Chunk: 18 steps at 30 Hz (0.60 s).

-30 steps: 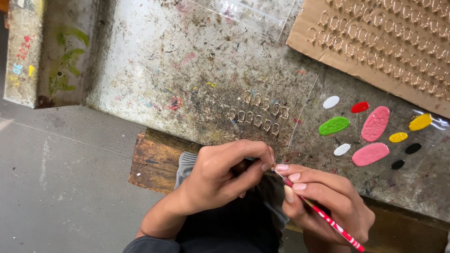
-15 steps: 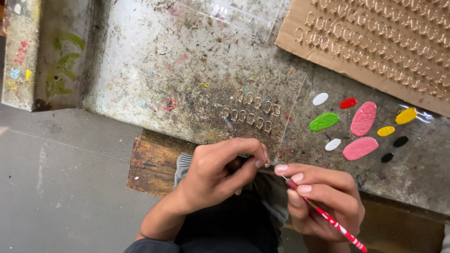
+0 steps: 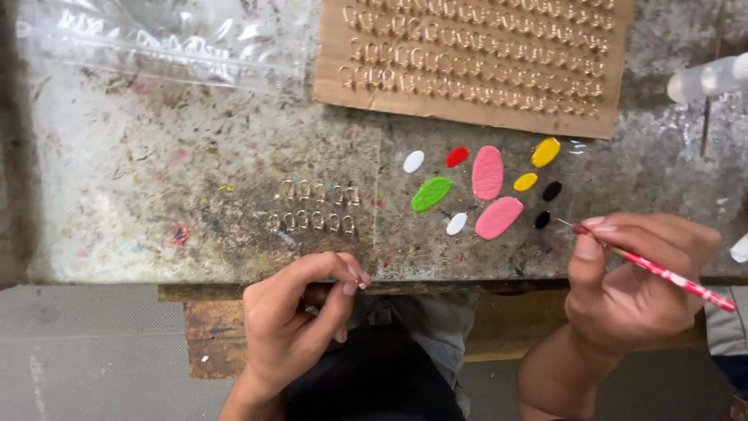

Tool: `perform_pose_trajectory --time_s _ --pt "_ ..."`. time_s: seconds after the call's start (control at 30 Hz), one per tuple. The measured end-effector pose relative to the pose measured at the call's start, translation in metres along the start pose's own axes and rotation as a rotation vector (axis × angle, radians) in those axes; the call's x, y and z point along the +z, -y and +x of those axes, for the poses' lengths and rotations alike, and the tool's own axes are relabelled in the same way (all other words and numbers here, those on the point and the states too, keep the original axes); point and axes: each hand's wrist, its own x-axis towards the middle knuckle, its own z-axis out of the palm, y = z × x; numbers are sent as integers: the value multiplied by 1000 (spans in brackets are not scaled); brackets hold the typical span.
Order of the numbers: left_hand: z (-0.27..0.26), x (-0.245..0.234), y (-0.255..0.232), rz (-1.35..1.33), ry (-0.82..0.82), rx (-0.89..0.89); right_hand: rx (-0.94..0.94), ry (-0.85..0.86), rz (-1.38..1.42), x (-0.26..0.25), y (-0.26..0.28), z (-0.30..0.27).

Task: Applying paint to small jewelry components using a fine-tipped brush at a workshop bench.

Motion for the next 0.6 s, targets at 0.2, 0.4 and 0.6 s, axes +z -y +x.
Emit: perform_pose_trajectory --time_s 0.2,0.4,0.6 --pt "0 4 2 26 -18 -3 -36 62 -1 1 -6 5" --pt "0 2 3 28 -8 14 -39 56 1 3 -3 4" --pt "-3 -7 0 38 16 -15 56 -164 278 14 15 -19"
